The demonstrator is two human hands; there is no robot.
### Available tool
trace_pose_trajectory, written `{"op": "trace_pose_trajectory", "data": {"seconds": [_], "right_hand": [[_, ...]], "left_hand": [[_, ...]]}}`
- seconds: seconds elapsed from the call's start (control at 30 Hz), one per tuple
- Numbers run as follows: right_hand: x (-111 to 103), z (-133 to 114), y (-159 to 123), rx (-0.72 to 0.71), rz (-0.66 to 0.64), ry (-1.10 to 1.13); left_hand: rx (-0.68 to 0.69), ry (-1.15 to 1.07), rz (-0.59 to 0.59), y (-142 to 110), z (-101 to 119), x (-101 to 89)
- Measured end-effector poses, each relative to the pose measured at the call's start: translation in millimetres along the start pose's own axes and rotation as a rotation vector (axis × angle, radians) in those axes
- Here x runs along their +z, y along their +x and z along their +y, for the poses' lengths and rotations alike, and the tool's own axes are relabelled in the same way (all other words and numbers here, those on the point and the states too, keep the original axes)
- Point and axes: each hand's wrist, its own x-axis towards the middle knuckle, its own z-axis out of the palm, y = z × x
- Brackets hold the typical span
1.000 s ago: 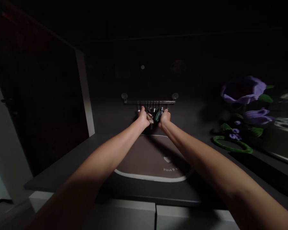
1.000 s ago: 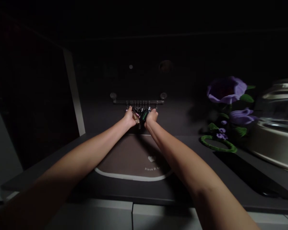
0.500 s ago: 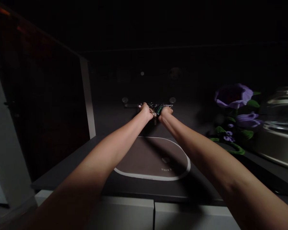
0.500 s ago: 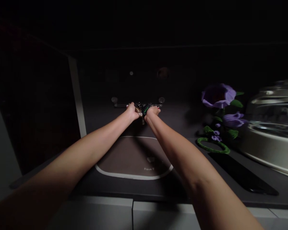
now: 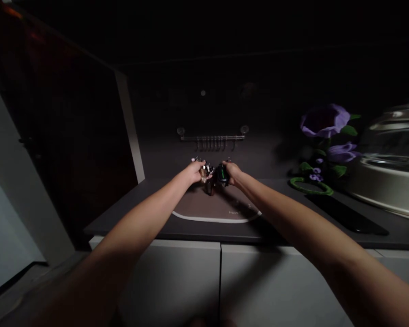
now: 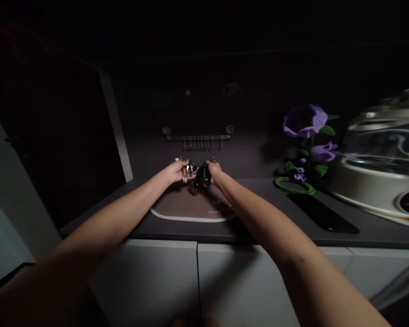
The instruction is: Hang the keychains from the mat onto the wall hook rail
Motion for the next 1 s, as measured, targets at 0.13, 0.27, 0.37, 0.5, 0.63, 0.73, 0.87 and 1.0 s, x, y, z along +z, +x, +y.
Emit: {"op": "trace_pose_trajectory", "data": {"seconds": [0.13, 0.27, 0.37, 0.5, 0.63, 0.73, 0.87, 1.0], "right_hand": [[-20.4, 11.0, -30.7, -0.015, -0.043, -0.064], [-45.0, 7.7, -39.6, -0.036, -0.117, -0.304], [-58.9, 7.4, -40.1, -0.059, -0.138, -0.469], [-67.0, 5.6, -44.1, -0.152, -0.108, -0.718], [-57.4, -7.0, -56.3, -0.363, -0.135, -0.865], [-38.7, -21.1, -72.4, -0.395, -0.242, -0.766], [-12.7, -37.3, -95.6, -0.189, -0.571, -0.494], [-0.1, -35.7, -106.6, 0.002, -0.665, -0.183]], "left_hand": [[0.129, 0.309, 0.02, -11.2, -16.5, -34.5], [0.34, 0.638, -0.028, -16.9, -19.3, -60.8], [0.47, 0.855, -0.1, -21.3, -18.1, -73.8], [0.45, 0.984, -0.182, -31.7, -11.6, -79.8], [0.359, 1.019, -0.194, -45.9, 2.0, -75.4], [0.301, 0.865, -0.234, -57.1, 12.7, -68.4], [0.135, 0.497, -0.251, -71.7, 18.5, -57.1], [0.118, 0.277, -0.281, -83.4, 7.7, -51.2]]}}
